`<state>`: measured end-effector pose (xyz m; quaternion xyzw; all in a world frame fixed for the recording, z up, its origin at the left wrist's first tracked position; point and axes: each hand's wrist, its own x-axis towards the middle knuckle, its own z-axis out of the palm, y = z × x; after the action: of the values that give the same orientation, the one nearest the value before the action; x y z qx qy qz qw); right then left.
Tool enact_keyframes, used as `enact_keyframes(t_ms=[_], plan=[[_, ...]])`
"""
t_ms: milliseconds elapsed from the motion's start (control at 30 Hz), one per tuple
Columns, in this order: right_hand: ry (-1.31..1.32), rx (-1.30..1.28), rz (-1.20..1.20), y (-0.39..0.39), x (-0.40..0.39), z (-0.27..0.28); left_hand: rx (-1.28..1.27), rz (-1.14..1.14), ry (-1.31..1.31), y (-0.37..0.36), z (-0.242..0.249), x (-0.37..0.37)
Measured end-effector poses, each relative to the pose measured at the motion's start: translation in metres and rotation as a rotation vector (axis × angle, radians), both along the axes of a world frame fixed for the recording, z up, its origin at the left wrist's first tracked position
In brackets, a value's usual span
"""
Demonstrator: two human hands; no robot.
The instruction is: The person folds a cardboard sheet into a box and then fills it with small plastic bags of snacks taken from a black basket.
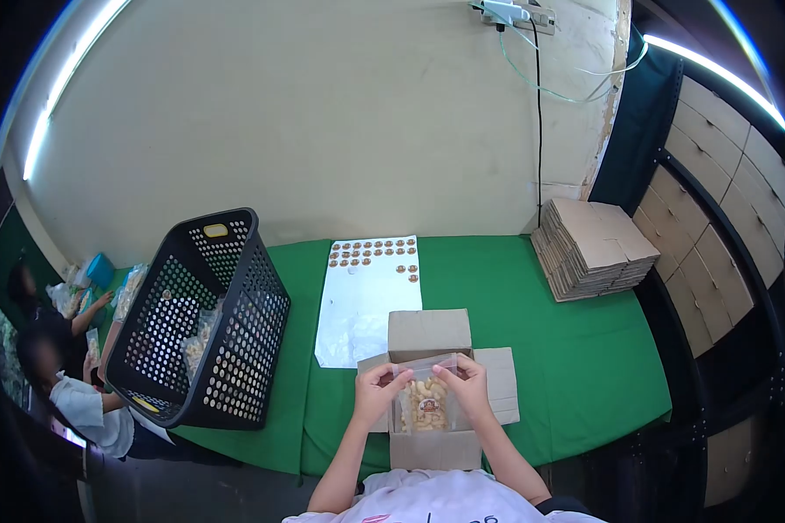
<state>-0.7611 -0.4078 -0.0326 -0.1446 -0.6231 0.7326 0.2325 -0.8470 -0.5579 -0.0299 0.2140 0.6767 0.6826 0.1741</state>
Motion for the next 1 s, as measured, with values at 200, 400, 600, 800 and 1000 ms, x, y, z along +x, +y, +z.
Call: enact_keyframes(t_ms=[200, 400, 600, 800, 1000], plan=[[0.002, 0.017, 0.022, 0.0, -0.004, -0.002, 0.041, -0.015, -0.003, -0.008, -0.004, -0.007], [0.007, 0.049, 0.137, 0.004, -0.006, -0.01, 0.022, 0.026, 0.025, -0.011, -0.012, -0.012], [-0.002, 0.051, 0.152, 0.003, -0.007, -0.009, 0.063, 0.085, 0.046, -0.006, -0.024, -0.014], [-0.021, -0.013, 0.074, 0.005, -0.004, -0.015, 0.199, 0.08, -0.014, 0.002, -0.022, -0.009], [-0.056, -0.008, -0.051, 0.001, 0.002, -0.024, -0.069, 0.246, 0.411, 0.011, -0.017, 0.011]])
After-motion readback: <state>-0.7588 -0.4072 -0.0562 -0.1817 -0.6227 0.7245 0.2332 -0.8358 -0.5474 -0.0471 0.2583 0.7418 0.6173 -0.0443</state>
